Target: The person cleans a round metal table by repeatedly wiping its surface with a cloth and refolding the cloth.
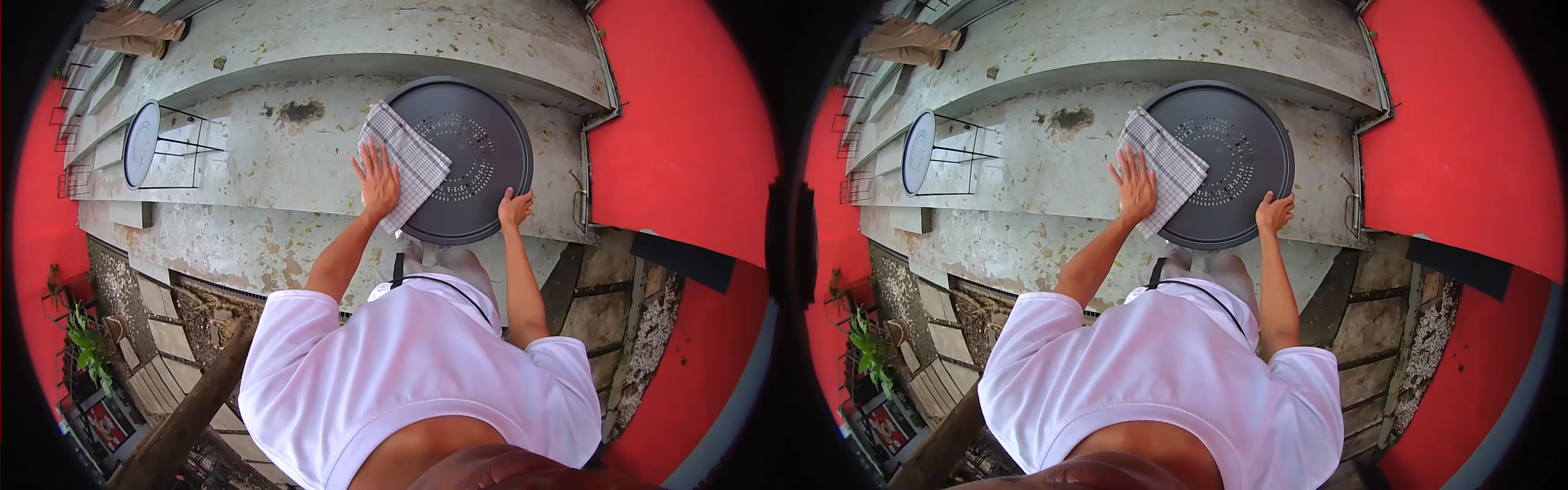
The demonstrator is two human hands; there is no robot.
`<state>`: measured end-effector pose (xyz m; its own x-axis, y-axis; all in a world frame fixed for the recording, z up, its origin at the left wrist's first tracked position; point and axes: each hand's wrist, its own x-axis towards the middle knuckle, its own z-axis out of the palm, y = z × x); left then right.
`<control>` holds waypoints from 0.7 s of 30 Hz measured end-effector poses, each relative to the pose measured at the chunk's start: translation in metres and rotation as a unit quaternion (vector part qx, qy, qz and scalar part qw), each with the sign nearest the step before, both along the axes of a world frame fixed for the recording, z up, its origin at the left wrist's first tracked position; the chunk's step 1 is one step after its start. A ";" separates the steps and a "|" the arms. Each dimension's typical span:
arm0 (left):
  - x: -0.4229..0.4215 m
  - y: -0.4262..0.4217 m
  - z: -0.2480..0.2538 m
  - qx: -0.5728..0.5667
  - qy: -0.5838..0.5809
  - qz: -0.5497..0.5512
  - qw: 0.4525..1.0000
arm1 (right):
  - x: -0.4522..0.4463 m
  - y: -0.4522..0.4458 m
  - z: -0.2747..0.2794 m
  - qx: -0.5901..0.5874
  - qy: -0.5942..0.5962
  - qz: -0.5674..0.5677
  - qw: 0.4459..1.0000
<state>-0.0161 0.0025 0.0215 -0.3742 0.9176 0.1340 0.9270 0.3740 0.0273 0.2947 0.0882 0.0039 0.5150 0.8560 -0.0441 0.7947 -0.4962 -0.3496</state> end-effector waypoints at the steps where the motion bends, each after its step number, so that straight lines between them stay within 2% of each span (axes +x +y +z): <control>1: 0.013 -0.009 0.001 -0.043 0.064 -0.078 0.994 | -0.004 -0.005 0.001 0.014 -0.102 0.013 0.995; 2: 0.030 -0.016 0.000 -0.028 -0.015 -0.082 0.996 | -0.004 -0.007 0.008 0.016 -0.100 0.010 0.995; 3: 0.047 -0.023 0.000 -0.013 -0.093 -0.087 0.992 | -0.003 -0.009 0.021 0.114 -0.093 0.129 0.981; 4: 0.062 -0.028 0.001 -0.016 -0.120 -0.099 0.988 | -0.002 -0.011 0.039 0.209 -0.084 0.245 0.943; 5: 0.075 -0.030 0.002 -0.020 -0.147 -0.111 0.983 | -0.017 -0.017 0.104 0.158 0.249 0.277 0.915; 6: 0.082 -0.028 0.001 -0.028 -0.157 -0.138 0.978 | -0.039 -0.025 0.189 0.092 0.553 0.277 0.781; 8: 0.077 -0.016 0.005 -0.041 -0.162 -0.184 0.969 | -0.058 -0.052 0.288 0.083 0.615 0.372 0.690; 10: 0.069 0.007 -0.012 -0.027 -0.159 -0.237 0.958 | -0.067 -0.080 0.363 0.169 0.566 0.502 0.631; 12: 0.064 0.025 -0.011 -0.023 -0.159 -0.253 0.954 | -0.076 -0.094 0.415 0.274 0.563 0.577 0.525; 14: 0.062 0.037 -0.015 -0.009 -0.158 -0.256 0.954 | -0.083 -0.104 0.448 0.365 0.497 0.592 0.519; 17: 0.064 0.041 -0.018 -0.002 -0.150 -0.254 0.956 | -0.086 -0.113 0.489 0.370 0.460 0.601 0.539; 21: 0.065 0.042 -0.019 0.005 -0.145 -0.254 0.956 | -0.122 -0.128 0.522 0.470 0.411 0.437 0.647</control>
